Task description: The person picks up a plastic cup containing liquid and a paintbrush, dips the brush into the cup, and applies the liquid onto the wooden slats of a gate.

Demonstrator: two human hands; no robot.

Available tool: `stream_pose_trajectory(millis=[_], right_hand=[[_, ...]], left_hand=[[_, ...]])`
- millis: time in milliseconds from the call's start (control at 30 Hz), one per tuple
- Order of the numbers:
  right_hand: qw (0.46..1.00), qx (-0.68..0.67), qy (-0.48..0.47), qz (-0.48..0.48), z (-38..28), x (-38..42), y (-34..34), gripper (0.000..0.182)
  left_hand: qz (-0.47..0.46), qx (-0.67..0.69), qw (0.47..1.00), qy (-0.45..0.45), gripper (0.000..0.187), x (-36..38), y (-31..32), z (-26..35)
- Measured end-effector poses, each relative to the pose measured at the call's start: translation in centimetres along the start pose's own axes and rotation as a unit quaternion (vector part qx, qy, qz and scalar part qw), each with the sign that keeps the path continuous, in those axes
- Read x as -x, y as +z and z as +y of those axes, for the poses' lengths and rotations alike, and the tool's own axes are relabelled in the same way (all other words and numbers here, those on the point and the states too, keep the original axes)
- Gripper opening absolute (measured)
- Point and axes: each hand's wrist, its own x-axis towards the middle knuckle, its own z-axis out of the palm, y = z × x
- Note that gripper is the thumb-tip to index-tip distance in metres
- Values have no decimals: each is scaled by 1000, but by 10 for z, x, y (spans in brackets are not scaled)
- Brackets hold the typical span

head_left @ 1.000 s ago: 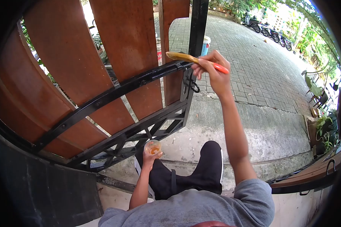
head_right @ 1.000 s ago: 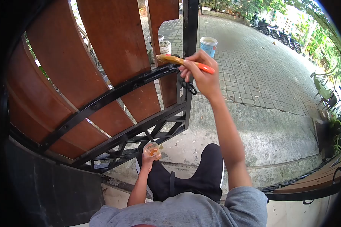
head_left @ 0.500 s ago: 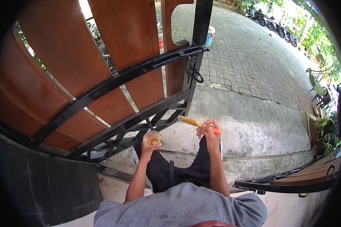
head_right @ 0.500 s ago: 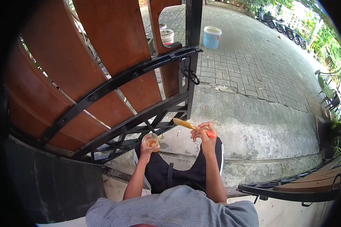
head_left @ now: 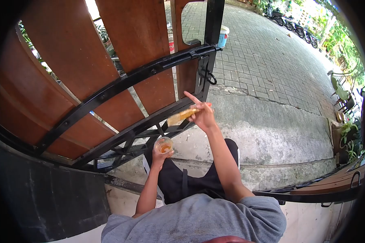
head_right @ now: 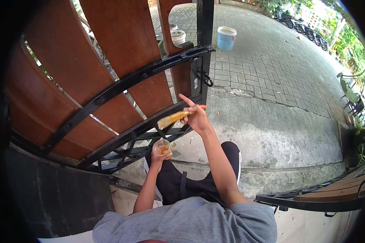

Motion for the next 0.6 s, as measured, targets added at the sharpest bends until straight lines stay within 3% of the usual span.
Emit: stream_pose_trajectory(millis=[133, 267, 600], right_hand=[[995, -43, -58, 66, 12, -42, -7, 77], [990, -53, -114, 61, 22, -45, -7, 81], [934, 192, -284, 99, 19, -9, 46, 91]], left_hand=[[5, 22, 1000, -11, 80, 5, 1, 4], [2, 45, 999, 14, 76, 8, -2, 2], [4, 27, 1000, -11, 79, 9, -2, 7]])
